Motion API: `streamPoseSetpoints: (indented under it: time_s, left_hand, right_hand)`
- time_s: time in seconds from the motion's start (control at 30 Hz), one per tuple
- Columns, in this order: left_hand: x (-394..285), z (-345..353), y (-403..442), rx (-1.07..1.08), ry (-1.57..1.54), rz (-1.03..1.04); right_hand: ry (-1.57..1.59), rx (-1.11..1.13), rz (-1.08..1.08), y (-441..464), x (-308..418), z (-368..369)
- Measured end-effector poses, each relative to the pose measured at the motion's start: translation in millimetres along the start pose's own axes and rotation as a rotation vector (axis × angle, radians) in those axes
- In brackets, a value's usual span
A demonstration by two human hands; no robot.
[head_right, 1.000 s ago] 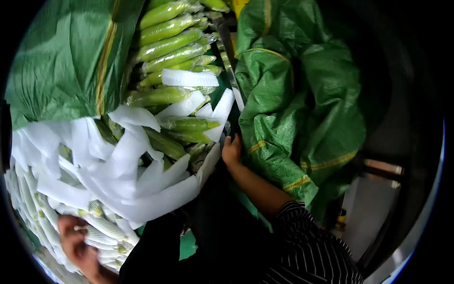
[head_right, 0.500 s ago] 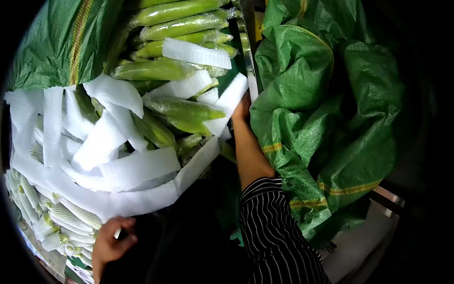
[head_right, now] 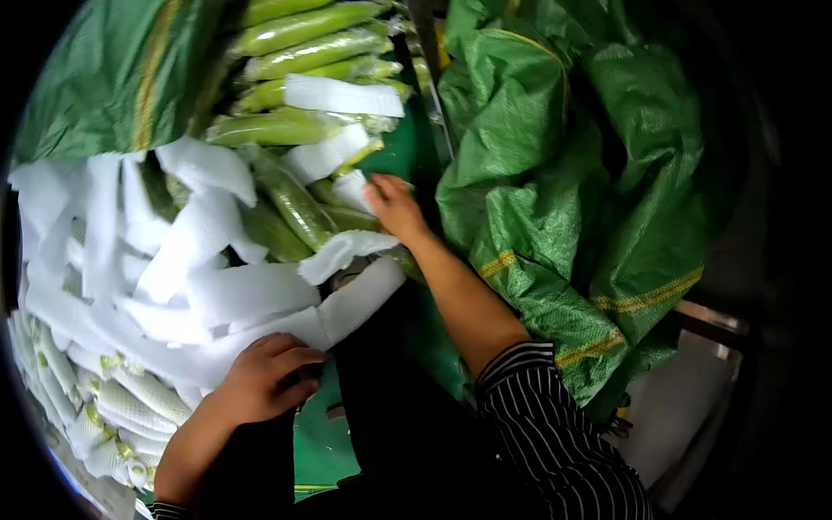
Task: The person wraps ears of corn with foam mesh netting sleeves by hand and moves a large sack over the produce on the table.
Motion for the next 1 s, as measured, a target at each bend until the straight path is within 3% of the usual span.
streamPoseSetpoints:
  time_s: [0.07,0.13,0.2,0.3,0.33,0.4,0.47,0.53,0.57,0.67,0.73,0.8,0.87,1.0]
  left_hand:
    - [-5.0,2.6,-6.8,-0.043,0.215,0.001]
    - [-8.5,2.0,-10.5,-0.107,0.543,-0.096]
    - [-19.7,-13.2,2.3,-0.202,0.739,-0.12]
    - [40.2,14.4,12.8,0.148,0.895,-0.366]
    - [61.8,39.7,1.8,0.246,0.961,-0.333]
    - [72.4,77.4,-15.1,0.759,0.686,-0.372]
    - [69.9,67.0,-11.7,0.823,0.385,-0.352]
    - [78.2,50.0,0.3,0.465,0.281,-0.209]
    - [80.9,39.2,6.3,0.272,0.232,-0.135]
    - [70.1,1.8,40.3,-0.149,-0.548,-0.476]
    - [71.6,-36.4,52.9,-0.226,-0.757,-0.598]
    - [118.7,-44.5,49.6,-0.655,-0.677,-0.411]
    - [130.7,-58.2,44.8,-0.972,-0.478,-0.336]
    - [116.4,-38.3,44.0,-0.847,-0.037,-0.427]
  right_hand:
    - [0.552,-0.283,0.047,-28.3,-6.0,-4.0]
    - [0.338,-0.271,0.266,-80.6,-5.5,-13.8]
    - [-0.066,-0.11,0.005,-111.3,-54.4,24.2]
    - [0.113,-0.15,-0.144,-124.3,-9.5,3.5]
    - [0.043,-0.087,-0.214,-119.3,4.2,-0.2]
    - [-0.091,0.057,-0.314,-118.6,26.5,-4.0]
    - [-0.119,0.124,-0.262,-119.7,20.9,5.8]
    - [-0.166,0.03,-0.121,-132.8,3.4,9.3]
    - [-0.095,-0.005,0.07,-141.8,-0.8,6.7]
    - [-0.118,0.22,0.372,-162.7,-54.1,26.1]
    - [-0.005,0.196,0.308,-165.5,-67.1,26.4]
    - [0.033,0.267,0.352,-154.6,-64.1,23.0]
    - [0.057,0.266,0.247,-147.9,-54.3,23.3]
    - [-0.009,0.36,0.336,-147.5,-43.1,16.6]
Point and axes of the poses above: each hand's wrist, its own y-axis towards the middle knuckle, its own z-axis out of the palm, x = y × z, the point moved 3 cm from there along y, towards the middle knuckle, and after that the axes turned 10 degrees about x, right-handed, at the moved point
